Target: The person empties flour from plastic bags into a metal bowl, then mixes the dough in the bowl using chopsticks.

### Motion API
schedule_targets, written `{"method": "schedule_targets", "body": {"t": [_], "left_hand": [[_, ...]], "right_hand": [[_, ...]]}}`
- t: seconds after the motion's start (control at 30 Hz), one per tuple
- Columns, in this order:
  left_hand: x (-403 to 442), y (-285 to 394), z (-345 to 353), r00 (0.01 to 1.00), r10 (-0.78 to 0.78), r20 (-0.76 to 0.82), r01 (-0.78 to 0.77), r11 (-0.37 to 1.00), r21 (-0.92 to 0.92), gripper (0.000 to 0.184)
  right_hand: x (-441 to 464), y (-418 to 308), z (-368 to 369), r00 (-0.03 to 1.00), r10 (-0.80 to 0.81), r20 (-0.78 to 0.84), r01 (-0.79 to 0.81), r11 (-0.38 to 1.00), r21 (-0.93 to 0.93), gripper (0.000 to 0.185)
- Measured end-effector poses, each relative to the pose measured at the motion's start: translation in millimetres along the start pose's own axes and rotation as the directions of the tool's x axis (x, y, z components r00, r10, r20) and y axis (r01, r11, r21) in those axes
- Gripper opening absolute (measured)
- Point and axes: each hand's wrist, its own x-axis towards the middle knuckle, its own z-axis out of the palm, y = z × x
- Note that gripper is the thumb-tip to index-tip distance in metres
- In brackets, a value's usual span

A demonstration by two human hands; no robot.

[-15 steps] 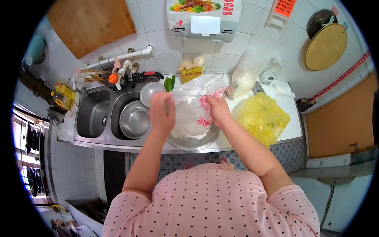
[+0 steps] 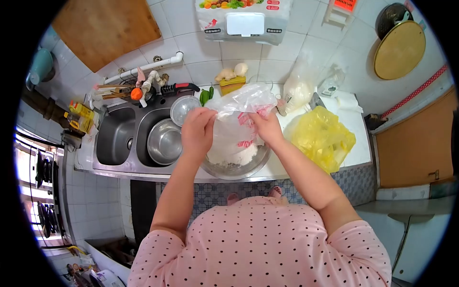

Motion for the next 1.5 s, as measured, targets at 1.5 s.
{"method": "schedule_targets", "body": {"t": [1.5], "left_hand": [[-47, -38, 6, 0.818, -0.478, 0.320, 0.461, 0.878, 0.131, 0.048]], "right_hand": [[11, -32, 9, 0.992, 0.061, 0.114, -0.069, 0.996, 0.064, 0.032]]}}
